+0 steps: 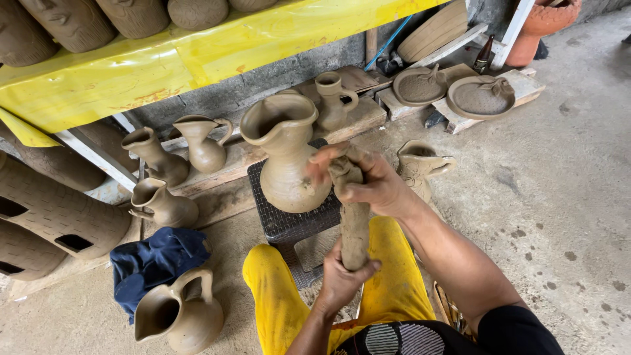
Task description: The person shapes and attaches a large clay handle to a ceramic jug by hand, smoothing the seams and forming the grip.
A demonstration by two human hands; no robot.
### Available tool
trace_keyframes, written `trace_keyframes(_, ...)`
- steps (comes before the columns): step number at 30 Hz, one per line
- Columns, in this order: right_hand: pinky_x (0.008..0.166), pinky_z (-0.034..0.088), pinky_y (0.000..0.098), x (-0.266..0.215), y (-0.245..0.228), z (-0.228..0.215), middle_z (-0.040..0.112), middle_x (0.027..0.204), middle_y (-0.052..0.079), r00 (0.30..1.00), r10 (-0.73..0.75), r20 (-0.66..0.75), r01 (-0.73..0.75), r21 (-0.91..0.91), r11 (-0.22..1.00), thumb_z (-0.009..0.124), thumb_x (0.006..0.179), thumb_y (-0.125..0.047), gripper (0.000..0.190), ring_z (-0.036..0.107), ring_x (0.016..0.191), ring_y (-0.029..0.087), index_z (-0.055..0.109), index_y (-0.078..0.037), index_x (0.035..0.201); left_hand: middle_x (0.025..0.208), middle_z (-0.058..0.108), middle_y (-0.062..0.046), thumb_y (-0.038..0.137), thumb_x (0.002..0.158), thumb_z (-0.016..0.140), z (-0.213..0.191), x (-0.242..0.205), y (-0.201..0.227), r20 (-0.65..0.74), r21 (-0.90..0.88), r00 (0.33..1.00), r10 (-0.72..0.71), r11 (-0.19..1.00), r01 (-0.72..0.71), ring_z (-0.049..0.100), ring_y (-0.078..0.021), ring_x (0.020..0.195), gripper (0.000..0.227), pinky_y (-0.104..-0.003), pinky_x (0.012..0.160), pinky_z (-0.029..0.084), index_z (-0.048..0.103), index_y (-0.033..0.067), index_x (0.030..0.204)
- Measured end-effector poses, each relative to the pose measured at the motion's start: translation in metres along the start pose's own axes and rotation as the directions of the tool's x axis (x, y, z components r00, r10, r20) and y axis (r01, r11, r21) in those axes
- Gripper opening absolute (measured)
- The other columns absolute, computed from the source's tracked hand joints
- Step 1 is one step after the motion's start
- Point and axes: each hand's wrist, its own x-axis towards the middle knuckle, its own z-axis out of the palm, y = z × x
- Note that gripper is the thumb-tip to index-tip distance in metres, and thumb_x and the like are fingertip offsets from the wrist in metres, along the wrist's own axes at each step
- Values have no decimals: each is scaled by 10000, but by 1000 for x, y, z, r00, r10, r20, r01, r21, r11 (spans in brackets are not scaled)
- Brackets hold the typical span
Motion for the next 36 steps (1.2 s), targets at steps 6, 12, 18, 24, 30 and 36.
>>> trace_keyframes(6,624,578,284,-15,8,18,687,1068,-23,949,189,-251,-302,-566,767,821,840,-351,494,600,704,103,668,-101,1237,878,778,-80,370,783,872,-20,6,2,-286,589,946,-154,750,300,756,-160,666,711,-322,626,693,550,86,1350)
trace_keyframes(12,789,562,250,-14,18,32,653,934,4,971,227,70,-208,-212,955,860,856,-277,390,615,848,95,703,-53,1134,1104,720,-98,473,838,881,-29,12,24,52,154,893,446,880,-449,745,-197,1000,873,-384,897,669,440,64,1472)
trace_keyframes(18,806,508,264,-3,0,22,646,925,14,942,222,253,-259,126,958,882,808,-179,372,597,862,109,732,-17,1107,1192,598,-46,6,649,949,-34,33,44,306,-424,907,289,894,-143,691,-219,1019,968,-381,890,643,358,97,1410)
trace_keyframes(24,787,489,259,-1,-9,23,640,912,18,931,267,248,-293,76,953,873,807,-167,359,585,850,114,726,4,1086,1091,631,-66,-103,647,763,-32,35,12,271,-440,943,195,896,-59,663,-175,923,780,-291,684,582,500,28,1370)
trace_keyframes(30,740,540,287,5,-15,18,607,872,19,949,277,151,-306,236,922,857,821,-161,317,618,821,130,704,1,1046,825,654,-58,-32,778,793,-38,26,16,489,-353,868,93,930,99,631,-97,593,604,-243,488,537,553,14,1330)
trace_keyframes(36,695,549,318,5,-14,12,603,873,44,949,299,97,-314,299,901,864,843,-140,314,617,776,152,687,23,1044,980,677,-26,142,785,907,-4,22,25,80,-320,969,232,927,-195,705,-146,844,673,-340,738,659,513,93,1328)
